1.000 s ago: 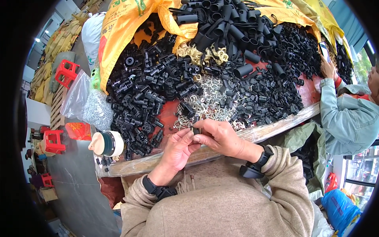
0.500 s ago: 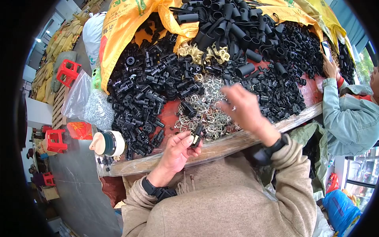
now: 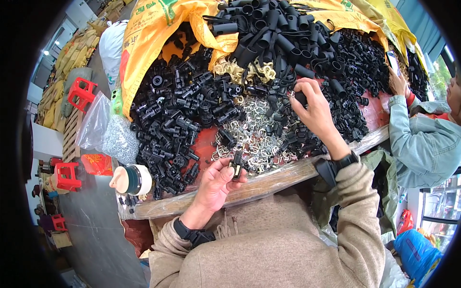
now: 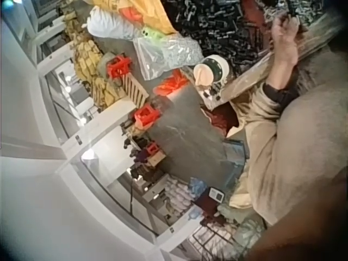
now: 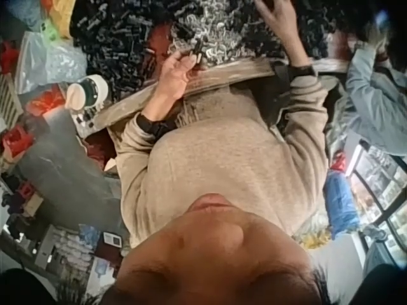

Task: The person assembles components by hand, picking up a black plastic part and a metal clip, fitting the clip into the part, and then sliding a black plastic sleeve over the assembly.

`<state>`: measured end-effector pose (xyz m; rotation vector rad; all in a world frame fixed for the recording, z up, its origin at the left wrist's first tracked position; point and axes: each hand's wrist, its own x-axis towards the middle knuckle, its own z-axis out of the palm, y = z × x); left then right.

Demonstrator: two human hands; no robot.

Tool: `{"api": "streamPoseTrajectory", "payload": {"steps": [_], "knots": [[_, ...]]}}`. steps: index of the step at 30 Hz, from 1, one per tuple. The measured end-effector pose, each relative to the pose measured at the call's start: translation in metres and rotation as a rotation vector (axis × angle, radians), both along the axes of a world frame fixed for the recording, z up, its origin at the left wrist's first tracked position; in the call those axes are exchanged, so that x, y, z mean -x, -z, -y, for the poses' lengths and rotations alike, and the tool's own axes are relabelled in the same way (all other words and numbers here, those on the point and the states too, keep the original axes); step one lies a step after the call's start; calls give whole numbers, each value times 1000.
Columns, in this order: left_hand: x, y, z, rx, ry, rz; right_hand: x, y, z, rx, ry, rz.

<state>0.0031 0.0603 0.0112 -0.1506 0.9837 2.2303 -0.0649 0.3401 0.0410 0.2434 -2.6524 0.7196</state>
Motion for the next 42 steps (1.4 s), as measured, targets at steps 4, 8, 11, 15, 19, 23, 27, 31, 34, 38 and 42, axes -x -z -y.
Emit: {"api": "streamPoseTrajectory", "payload": {"steps": [4,8,11,15,19,23,27,31,34,38,42], "knots": [[4,-1,1,-21,1,-4,-30,-16,21,588,-369,220],[3,-9,1,-30,12,34,-48,-15,51,943,-514,411],[4,-13,3,-17,31,36,-54,-12,63,984,-579,519],[4,-11,7,-27,12,43,-53,-20,62,874,-546,432],[5,-13,7,-48,-2,30,-58,-27,49,936,-399,361],[3,-13,-2,25,116,-78,-73,-2,80,988,-578,421],[2,-12,3,107,89,-35,-71,3,84,817,-672,341],[3,-15,7,134,109,-19,-74,6,88,737,-671,317],[3,-13,6,150,124,-5,-86,20,95,874,-564,375],[5,-10,8,178,141,-4,-93,23,98,907,-465,469],[6,-8,12,176,133,33,-84,7,87,640,-567,527]]}}
